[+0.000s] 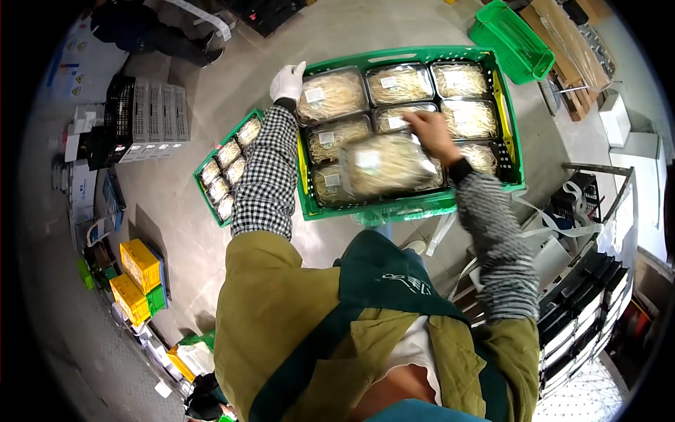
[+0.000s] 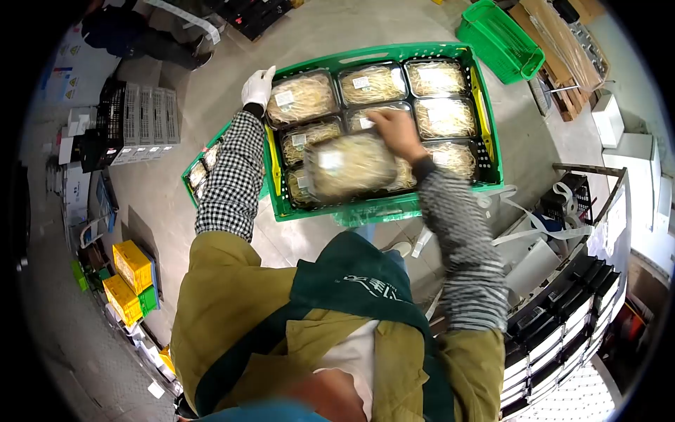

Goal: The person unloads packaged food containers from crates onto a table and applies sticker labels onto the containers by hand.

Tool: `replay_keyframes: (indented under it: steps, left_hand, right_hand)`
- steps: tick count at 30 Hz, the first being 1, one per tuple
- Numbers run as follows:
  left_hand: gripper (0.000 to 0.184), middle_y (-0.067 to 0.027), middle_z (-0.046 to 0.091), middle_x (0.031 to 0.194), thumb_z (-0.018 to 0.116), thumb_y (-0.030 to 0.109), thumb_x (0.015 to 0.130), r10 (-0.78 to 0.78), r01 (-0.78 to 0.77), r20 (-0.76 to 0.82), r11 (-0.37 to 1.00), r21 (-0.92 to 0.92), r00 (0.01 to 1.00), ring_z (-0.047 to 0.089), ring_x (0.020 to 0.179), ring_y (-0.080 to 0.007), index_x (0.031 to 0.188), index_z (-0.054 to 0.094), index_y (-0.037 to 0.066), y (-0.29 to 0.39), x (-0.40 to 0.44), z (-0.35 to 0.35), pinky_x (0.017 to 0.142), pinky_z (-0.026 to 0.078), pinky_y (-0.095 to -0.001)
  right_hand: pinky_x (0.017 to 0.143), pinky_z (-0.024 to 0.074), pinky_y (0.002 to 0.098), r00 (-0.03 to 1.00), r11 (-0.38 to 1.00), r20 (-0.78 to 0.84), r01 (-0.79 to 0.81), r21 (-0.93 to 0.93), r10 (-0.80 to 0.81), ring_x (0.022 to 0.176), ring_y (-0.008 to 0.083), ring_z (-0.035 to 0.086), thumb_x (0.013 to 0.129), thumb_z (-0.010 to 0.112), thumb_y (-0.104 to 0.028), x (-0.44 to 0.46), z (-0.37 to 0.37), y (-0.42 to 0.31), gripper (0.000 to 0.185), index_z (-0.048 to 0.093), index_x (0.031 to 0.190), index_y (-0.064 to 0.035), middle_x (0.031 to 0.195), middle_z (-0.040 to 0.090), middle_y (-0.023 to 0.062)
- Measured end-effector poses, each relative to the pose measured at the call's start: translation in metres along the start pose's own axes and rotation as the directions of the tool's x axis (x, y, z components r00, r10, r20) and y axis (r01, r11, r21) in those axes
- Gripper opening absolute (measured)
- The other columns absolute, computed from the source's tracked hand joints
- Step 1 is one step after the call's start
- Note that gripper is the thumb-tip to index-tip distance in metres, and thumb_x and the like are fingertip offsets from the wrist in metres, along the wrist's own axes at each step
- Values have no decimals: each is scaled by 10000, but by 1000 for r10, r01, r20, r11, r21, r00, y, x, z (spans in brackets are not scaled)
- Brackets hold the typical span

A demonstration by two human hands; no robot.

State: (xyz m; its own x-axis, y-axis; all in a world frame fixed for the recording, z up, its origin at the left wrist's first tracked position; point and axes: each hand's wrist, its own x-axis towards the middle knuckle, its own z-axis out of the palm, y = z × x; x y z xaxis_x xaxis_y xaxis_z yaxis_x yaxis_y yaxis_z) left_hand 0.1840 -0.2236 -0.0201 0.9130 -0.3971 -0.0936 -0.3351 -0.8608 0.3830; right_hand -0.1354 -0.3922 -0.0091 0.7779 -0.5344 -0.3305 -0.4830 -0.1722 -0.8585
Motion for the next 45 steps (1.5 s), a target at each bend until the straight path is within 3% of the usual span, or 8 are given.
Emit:
replay_keyframes:
  steps: [8, 14, 18, 24, 28, 32, 41, 45]
  left_hand:
    - [741, -104, 276, 1467, 548, 539, 808, 746, -712, 115, 561, 422, 656, 228, 1353, -295, 1402, 326, 156, 32, -120, 26, 1099, 145, -491]
    - [693, -179, 297, 1441, 471, 518, 869, 492, -451, 185, 505, 736, 851, 326, 1297, -359, 1397, 312, 98, 149, -174, 30, 1039, 288, -517]
    - [640, -155, 311, 1442, 546, 403, 851, 481, -530, 252, 622, 577, 840, 361, 1277, -346, 1391, 327, 138, 288, -205, 76, 987, 350, -515]
    - [506, -160, 462, 1332, 559, 137, 838, 996, -980, 86, 4, -200, -13, 436, 1222, -305, 1315, 429, 28, 587, -492, 151, 1029, 337, -380]
    - [487, -167, 552, 1223, 576, 123, 815, 900, -788, -89, -418, -453, -426, 538, 1104, -293, 1285, 470, 49, 726, -780, 151, 946, 407, -353]
    - [498, -143, 628, 986, 613, 214, 816, 789, -708, -3, -554, -437, -615, 587, 924, -309, 1284, 472, 119, 812, -1020, 188, 822, 465, -387]
    - [338, -168, 630, 942, 496, 376, 871, 350, -344, -137, -937, -64, -927, 588, 891, -331, 1014, 645, 109, 916, -1286, 330, 803, 450, -430]
    - [485, -185, 604, 1004, 490, 554, 827, 810, -785, 44, -553, -278, -585, 569, 966, -319, 917, 673, 113, 903, -1333, 304, 822, 448, -434]
  right_hand:
    - [737, 502, 375, 939, 984, -296, 173, -34, -175, 871, 316, 623, 870, 586, -211, -54, -15, 27, 293, 589, 1073, 2, 962, 631, 191]
    - [800, 487, 374, 748, 999, -663, 34, 11, -18, 907, 315, 607, 865, 562, -169, -316, -235, 83, 207, 612, 1014, -33, 955, 634, 154]
    - [662, 485, 280, 157, 962, -983, -270, 47, 93, 791, 156, 605, 841, 575, -61, -579, -303, 143, 181, 620, 1016, -43, 862, 613, 64]
    - [763, 467, 324, -737, 642, -676, -505, 577, 28, 863, 248, 600, 883, 549, -225, -1009, -245, 257, 207, 607, 1032, -94, 892, 633, 118]
    - [760, 479, 424, -725, -260, -675, -631, 731, -139, 882, 318, 590, 774, 654, -264, -1220, -134, 309, 259, 607, 887, -36, 918, 605, 150]
    - [857, 435, 402, -872, -418, -490, -448, 790, 8, 1024, 322, 518, 730, 718, -256, -1287, -124, 314, 453, 512, 1074, -47, 1052, 554, 151]
    - [758, 432, 390, -592, -277, -805, -769, 576, -29, 846, 306, 508, 788, 520, -48, -1306, -94, 324, 92, 488, 874, -41, 867, 501, 133]
    - [759, 440, 386, -564, -45, -823, -822, 567, -73, 858, 309, 507, 759, 534, 12, -1273, -109, 323, 174, 512, 921, -47, 876, 504, 134]
